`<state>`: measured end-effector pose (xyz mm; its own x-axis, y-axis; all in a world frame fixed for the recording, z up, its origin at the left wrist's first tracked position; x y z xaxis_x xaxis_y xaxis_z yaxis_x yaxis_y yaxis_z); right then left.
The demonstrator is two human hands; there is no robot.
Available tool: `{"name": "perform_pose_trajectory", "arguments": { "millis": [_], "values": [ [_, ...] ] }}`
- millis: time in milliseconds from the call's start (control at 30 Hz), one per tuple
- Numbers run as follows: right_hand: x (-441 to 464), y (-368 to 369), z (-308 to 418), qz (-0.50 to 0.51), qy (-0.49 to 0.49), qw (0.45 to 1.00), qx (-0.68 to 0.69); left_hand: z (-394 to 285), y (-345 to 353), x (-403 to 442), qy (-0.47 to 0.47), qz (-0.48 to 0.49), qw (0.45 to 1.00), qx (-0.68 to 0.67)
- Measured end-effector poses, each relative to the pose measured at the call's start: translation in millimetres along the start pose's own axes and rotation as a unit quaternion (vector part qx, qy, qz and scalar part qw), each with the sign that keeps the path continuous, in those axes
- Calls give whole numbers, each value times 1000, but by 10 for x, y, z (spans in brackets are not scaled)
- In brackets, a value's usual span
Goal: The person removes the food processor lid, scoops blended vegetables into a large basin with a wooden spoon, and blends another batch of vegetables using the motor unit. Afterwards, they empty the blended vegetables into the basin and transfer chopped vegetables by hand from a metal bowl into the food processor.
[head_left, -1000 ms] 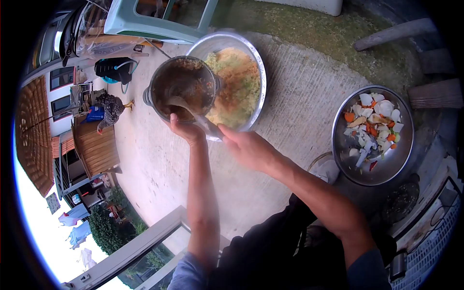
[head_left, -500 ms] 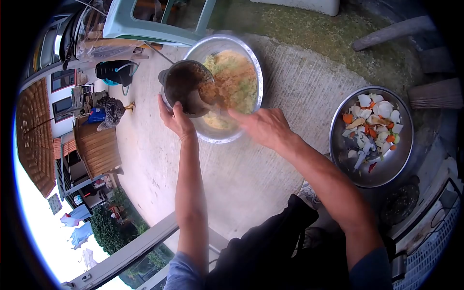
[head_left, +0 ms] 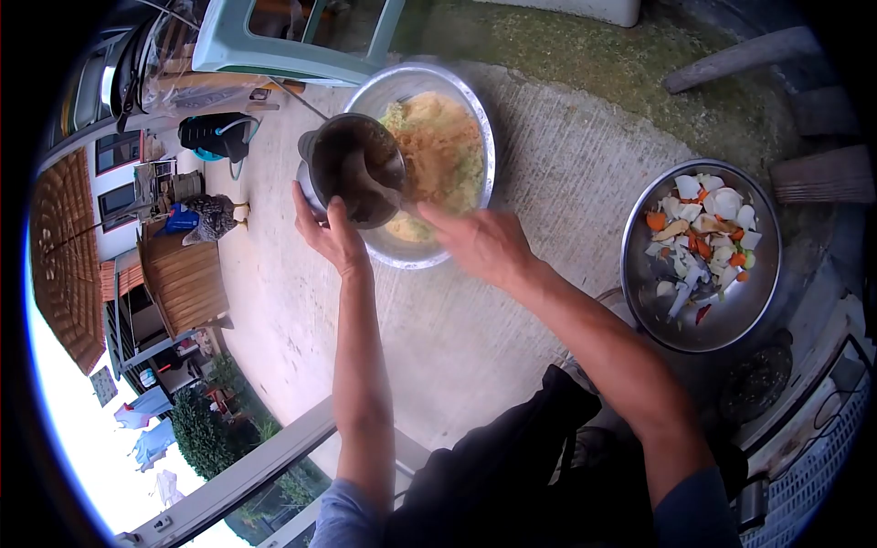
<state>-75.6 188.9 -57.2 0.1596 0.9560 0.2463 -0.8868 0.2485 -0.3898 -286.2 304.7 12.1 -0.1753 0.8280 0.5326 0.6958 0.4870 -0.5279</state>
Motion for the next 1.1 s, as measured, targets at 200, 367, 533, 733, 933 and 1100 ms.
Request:
{"name": "perform_pose_trajectory", "arguments": {
  "millis": [200, 367, 533, 733, 933, 1100],
  "values": [
    [-208, -229, -243, 48, -37, 994, -86, 149, -65, 34, -72, 7, 996, 61],
    [-182, -471, -274, 22, -31, 997, -68, 210, -137, -4, -84, -8, 993, 83],
    [-48, -64, -362, 14, -104, 990, -91, 212, -114, -141, -100, 31, 994, -18],
    [-234, -557, -352, 25, -35, 987, -157, 236, -249, -56, -140, -39, 987, -64],
    [-147, -325, -141, 19, 56, 983, 174, 218, -232, -110, -169, -24, 970, -171],
    [-168, -136, 552, 133, 360, 708, 593, 357, -82, -405, -258, 13, 908, -328]
  ]
}}
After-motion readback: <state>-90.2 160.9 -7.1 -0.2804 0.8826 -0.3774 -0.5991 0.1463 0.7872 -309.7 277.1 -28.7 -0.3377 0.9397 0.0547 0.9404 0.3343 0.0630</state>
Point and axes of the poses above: each hand's wrist, its own x-axis towards the middle knuckle, its own y-axis out of the palm, z = x × y, the point moved 5 cm from there along x, towards the middle knuckle, and after that the axes turned 5 degrees about -z, right-handed, at the moved point
